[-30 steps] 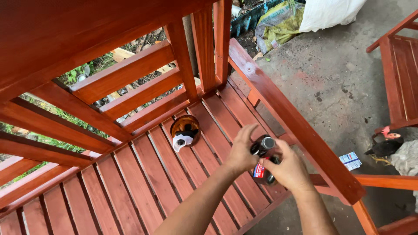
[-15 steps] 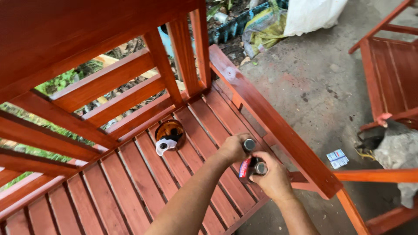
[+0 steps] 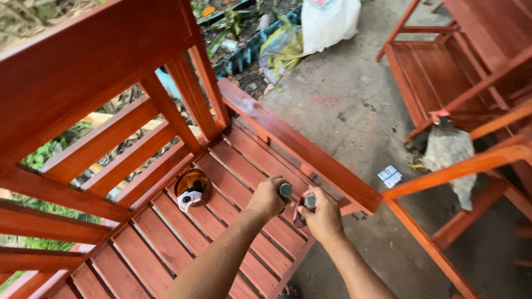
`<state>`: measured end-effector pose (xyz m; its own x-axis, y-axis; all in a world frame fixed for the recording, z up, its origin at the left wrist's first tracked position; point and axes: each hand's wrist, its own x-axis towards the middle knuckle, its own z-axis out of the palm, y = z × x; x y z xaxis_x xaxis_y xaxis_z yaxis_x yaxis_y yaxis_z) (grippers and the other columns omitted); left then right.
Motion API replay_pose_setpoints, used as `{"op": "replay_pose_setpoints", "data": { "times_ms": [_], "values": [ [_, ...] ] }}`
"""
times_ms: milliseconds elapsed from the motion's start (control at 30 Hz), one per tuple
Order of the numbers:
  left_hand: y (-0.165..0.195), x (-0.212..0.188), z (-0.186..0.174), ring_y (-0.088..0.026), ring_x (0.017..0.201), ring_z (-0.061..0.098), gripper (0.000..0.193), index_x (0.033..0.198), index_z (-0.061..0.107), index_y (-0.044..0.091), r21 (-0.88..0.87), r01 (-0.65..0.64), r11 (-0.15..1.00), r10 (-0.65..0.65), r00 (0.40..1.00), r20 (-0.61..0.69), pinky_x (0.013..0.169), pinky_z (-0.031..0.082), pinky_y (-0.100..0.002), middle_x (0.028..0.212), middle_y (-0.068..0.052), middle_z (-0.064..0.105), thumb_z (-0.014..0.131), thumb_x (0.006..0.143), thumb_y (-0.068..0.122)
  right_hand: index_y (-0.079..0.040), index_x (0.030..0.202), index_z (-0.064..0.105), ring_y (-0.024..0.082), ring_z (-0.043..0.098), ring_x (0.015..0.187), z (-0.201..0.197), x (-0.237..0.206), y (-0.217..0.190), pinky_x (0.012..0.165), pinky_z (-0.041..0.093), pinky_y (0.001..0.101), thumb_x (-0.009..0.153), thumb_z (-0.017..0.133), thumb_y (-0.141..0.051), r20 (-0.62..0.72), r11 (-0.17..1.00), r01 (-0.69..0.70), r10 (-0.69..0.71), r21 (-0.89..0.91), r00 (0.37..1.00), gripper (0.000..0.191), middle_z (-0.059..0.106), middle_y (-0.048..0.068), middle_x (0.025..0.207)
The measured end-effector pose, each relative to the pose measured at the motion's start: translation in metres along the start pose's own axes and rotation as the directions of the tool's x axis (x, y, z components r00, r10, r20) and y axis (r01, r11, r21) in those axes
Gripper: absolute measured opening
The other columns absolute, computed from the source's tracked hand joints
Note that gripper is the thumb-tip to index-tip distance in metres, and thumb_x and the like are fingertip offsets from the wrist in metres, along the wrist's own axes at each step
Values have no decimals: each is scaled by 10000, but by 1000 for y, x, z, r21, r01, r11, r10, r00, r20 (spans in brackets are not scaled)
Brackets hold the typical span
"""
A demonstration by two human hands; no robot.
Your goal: The person applies reddish-brown wood stain to a slatted wooden bench outdoors, holding a container of stain in one hand and brushing the stain onto the backrest rails and seat slats, working across different sections of the bench. Near the end they open a small bottle and add more stain to the container before resuming brushing.
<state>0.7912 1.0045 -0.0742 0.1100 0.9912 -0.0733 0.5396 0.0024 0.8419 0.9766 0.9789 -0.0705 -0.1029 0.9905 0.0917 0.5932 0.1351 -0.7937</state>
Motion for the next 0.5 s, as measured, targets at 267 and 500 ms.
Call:
{"op": "replay_pose_setpoints", "data": {
  "times_ms": [267,500],
  "values": [
    [112,-18,-19,-268,851,749,412,1006,688,76,-106,90,990,-66,976,209,736,605,-406,918,-119,759,877,640,55,-82,1004,641,259,753,950,-84,-24,-72,834,568,369,698,885,-97,-42,983,-173,171,-62,984,391,777,110,966],
    [175,-1,-6,-273,884,765,516,1014,715,67,13,-299,954,288,930,228,778,610,-392,924,-138,767,940,560,166,-73,980,678,242,763,949,-165,-42,-105,835,583,359,705,868,-92,-121,988,-152,150,-11,981,335,784,92,991]
  ]
}}
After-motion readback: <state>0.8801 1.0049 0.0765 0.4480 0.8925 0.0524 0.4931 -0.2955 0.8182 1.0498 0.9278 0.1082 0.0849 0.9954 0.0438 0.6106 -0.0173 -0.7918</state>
